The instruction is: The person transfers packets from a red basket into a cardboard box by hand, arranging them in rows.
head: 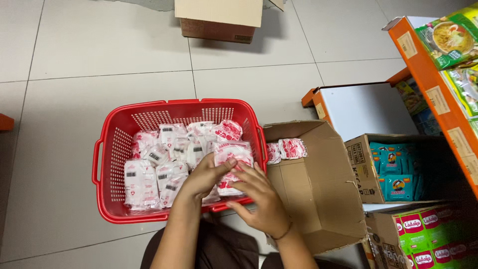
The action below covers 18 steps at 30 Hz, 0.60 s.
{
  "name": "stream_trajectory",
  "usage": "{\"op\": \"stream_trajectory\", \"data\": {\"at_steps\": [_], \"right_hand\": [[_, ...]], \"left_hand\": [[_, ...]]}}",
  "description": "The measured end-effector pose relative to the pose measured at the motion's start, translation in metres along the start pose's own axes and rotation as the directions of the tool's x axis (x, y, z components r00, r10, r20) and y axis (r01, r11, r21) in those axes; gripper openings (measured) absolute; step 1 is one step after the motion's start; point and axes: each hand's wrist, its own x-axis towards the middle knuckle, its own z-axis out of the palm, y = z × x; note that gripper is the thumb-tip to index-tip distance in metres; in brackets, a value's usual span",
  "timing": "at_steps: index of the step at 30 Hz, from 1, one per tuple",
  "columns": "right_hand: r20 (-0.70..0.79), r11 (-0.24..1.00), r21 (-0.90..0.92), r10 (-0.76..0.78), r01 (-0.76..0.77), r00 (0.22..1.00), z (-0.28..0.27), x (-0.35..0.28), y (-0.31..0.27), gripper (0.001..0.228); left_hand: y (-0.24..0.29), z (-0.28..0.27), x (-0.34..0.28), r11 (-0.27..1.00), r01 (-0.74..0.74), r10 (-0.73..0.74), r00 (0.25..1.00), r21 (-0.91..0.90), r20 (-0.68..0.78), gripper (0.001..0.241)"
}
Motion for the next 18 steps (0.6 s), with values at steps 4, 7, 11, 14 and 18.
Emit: {"op": "stream_trajectory", "data": {"at_steps": [4, 7, 11, 14, 18], "right_hand": [[-0.263, 0.983, 0.094, 0.179, -0.16, 0.948, -0.007, 0.001, 0.016, 0.041], [0.068, 0.566, 0.543, 0.706, -0.62, 0.705, -0.015, 0.01, 0.021, 0.085], [0.008, 0.519, 0.669, 0.71, -0.532, 0.704, 0.019, -0.012, 0.076, 0.021], [-0.15, 0.58, 0.65, 0.731, -0.491, 0.665, 0.024, -0.014, 0.068, 0.017], [-0.069, 0.498, 0.732, 0.733, -0.465, 0.676, 0.011, 0.007, 0.052, 0.028]], "left_hand": [[0.004, 0.002, -0.004, 0.959, 0.088, -0.097, 0.995, 0.27, 0.022, 0.057], [-0.005, 0.008, -0.006, 0.965, -0.255, 0.239, 0.954, 0.069, 0.183, 0.019], [-0.034, -0.017, 0.029, 0.944, -0.326, 0.318, 0.941, 0.055, 0.118, 0.043], [-0.04, -0.011, 0.036, 0.94, -0.296, 0.298, 0.954, 0.17, 0.012, 0.071], [-0.023, -0.004, 0.027, 0.938, -0.309, 0.302, 0.951, 0.158, 0.066, 0.015]]}}
